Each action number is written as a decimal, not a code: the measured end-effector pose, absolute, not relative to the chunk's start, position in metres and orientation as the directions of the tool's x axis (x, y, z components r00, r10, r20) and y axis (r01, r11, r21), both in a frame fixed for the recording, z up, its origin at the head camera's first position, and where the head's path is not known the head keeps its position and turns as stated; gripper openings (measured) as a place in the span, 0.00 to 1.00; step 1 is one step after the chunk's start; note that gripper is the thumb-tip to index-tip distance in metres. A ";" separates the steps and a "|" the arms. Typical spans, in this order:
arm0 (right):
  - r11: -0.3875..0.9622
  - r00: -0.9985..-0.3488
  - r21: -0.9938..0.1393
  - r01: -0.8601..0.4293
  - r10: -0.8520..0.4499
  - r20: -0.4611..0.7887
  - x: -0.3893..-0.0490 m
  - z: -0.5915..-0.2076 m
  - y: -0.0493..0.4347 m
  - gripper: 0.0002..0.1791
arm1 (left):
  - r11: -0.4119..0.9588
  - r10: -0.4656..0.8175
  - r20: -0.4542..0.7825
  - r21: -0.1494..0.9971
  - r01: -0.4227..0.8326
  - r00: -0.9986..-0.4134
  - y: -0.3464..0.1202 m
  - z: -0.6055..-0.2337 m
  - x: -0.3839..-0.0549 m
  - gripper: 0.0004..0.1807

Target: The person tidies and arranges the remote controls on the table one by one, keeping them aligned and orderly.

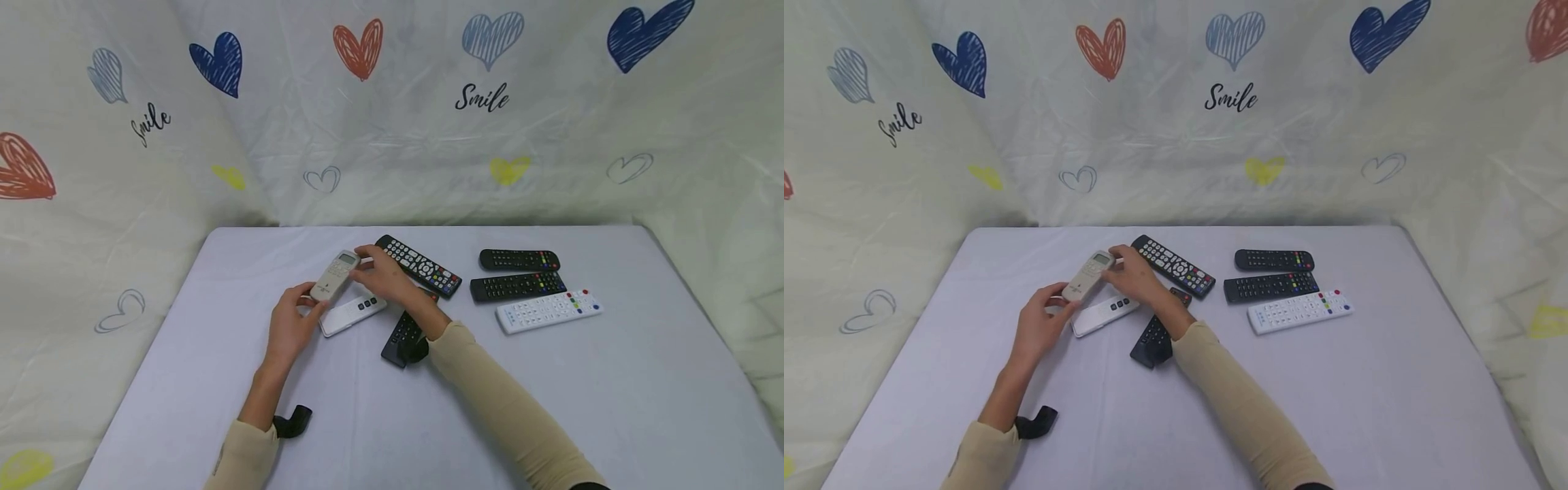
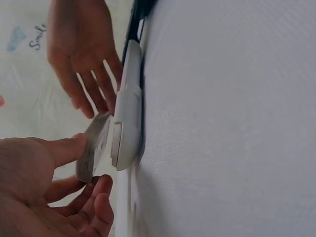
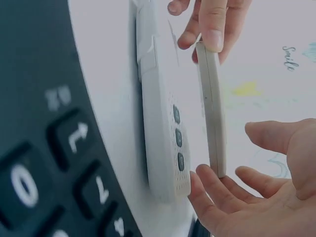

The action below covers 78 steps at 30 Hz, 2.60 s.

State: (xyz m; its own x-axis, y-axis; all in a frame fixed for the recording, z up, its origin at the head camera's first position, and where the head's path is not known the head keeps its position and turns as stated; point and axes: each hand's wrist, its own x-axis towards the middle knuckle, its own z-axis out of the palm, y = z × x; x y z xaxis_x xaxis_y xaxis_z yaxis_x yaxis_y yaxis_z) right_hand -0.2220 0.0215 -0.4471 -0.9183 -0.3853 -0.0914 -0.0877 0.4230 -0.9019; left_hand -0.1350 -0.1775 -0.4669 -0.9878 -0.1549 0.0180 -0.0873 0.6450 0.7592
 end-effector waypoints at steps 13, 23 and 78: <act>0.370 -0.898 -0.919 -0.136 -0.438 -0.043 -0.216 -0.445 0.010 0.31 | 0.635 -0.205 0.078 0.769 -0.072 -0.976 -0.182 -0.473 -0.112 0.29; 0.399 -0.865 -0.902 -0.165 -0.498 -0.062 -0.207 -0.444 -0.001 0.31 | 0.656 -0.226 0.091 0.750 -0.082 -0.970 -0.187 -0.472 -0.094 0.31; 0.558 -0.787 -0.771 -0.308 -0.605 -0.124 -0.181 -0.446 -0.050 0.31 | 0.703 -0.351 -0.009 0.658 -0.270 -0.936 -0.207 -0.469 -0.048 0.29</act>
State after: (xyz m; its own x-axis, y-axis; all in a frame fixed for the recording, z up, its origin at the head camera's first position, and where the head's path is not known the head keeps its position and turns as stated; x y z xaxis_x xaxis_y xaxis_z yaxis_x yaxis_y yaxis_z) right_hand -0.1809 -0.0502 -0.4462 -0.7867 -0.6049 -0.1237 -0.3079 0.5581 -0.7705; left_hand -0.0483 -0.2074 -0.4694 -0.9365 -0.3506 -0.0088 -0.2695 0.7035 0.6576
